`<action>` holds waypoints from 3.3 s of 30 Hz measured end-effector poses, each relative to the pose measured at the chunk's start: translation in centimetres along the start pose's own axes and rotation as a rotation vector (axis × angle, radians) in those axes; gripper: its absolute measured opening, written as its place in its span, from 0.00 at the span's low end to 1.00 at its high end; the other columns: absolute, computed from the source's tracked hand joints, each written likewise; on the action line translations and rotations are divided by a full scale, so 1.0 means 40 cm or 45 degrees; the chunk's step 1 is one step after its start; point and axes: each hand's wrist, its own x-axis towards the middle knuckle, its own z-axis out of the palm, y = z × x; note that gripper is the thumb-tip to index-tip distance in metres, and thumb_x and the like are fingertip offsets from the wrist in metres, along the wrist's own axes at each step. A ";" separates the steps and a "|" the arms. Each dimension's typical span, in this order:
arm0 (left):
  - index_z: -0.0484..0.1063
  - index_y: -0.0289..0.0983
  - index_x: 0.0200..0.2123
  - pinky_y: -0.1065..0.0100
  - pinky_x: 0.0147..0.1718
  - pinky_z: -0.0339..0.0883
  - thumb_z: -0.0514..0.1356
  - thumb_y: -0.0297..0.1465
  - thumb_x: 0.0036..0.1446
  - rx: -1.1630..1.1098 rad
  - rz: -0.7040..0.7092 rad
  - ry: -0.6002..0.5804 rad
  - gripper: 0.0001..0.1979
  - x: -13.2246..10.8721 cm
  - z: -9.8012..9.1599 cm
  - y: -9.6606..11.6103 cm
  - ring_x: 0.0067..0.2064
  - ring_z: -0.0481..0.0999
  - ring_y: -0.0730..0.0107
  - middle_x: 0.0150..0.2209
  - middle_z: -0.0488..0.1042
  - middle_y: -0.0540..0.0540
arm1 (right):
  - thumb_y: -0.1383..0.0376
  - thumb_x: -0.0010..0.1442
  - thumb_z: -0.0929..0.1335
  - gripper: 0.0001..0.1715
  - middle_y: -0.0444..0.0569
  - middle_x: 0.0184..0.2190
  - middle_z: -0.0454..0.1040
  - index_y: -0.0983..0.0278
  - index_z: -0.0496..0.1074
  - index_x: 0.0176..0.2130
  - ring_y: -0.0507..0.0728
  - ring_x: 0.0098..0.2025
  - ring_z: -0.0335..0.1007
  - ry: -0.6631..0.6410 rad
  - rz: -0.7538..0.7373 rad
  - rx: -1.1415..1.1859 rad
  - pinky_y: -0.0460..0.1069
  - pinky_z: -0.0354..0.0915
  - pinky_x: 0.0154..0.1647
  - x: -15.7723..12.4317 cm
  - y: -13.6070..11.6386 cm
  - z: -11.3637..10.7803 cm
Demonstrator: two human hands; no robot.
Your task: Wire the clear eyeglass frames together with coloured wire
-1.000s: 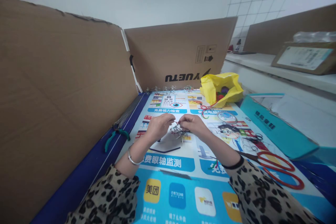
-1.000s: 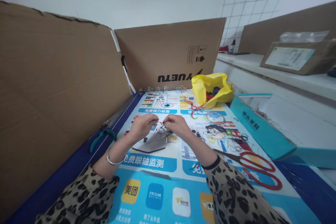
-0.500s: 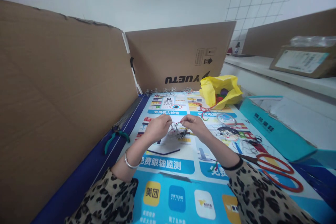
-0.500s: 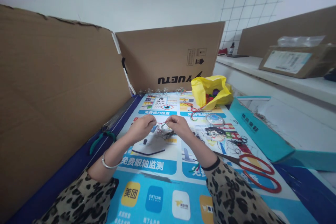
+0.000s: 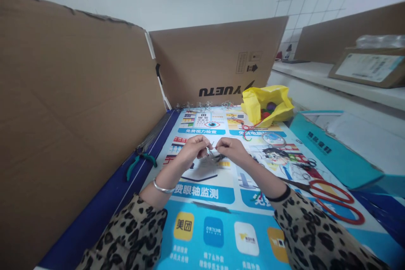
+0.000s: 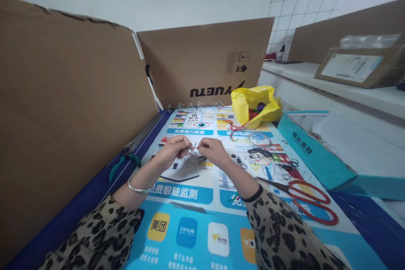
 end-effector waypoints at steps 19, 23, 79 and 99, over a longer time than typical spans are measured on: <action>0.73 0.37 0.29 0.71 0.32 0.64 0.53 0.23 0.48 1.106 0.280 0.060 0.09 0.000 -0.006 0.007 0.32 0.72 0.71 0.28 0.74 0.50 | 0.68 0.43 0.64 0.03 0.41 0.18 0.67 0.64 0.68 0.21 0.50 0.22 0.61 0.081 -0.031 -0.099 0.44 0.57 0.24 -0.021 -0.042 0.024; 0.74 0.38 0.30 0.69 0.36 0.63 0.52 0.22 0.49 1.430 0.434 0.088 0.11 -0.008 0.001 -0.002 0.36 0.72 0.67 0.32 0.75 0.48 | 0.70 0.42 0.63 0.04 0.42 0.18 0.65 0.63 0.65 0.18 0.52 0.24 0.60 0.189 -0.198 -0.475 0.45 0.56 0.25 -0.032 -0.061 0.038; 0.64 0.34 0.25 0.72 0.32 0.64 0.57 0.24 0.49 0.505 0.465 0.040 0.03 0.015 -0.035 -0.024 0.31 0.72 0.75 0.29 0.70 0.49 | 0.67 0.54 0.64 0.09 0.45 0.28 0.74 0.61 0.74 0.30 0.52 0.30 0.68 0.072 -0.286 -0.173 0.46 0.62 0.31 -0.011 -0.036 0.016; 0.65 0.36 0.24 0.71 0.34 0.62 0.56 0.24 0.49 0.802 0.457 0.145 0.04 0.017 -0.049 -0.023 0.32 0.70 0.73 0.27 0.71 0.49 | 0.70 0.44 0.63 0.04 0.41 0.20 0.66 0.63 0.67 0.24 0.50 0.22 0.60 0.035 -0.200 -0.215 0.44 0.56 0.24 -0.014 -0.037 0.015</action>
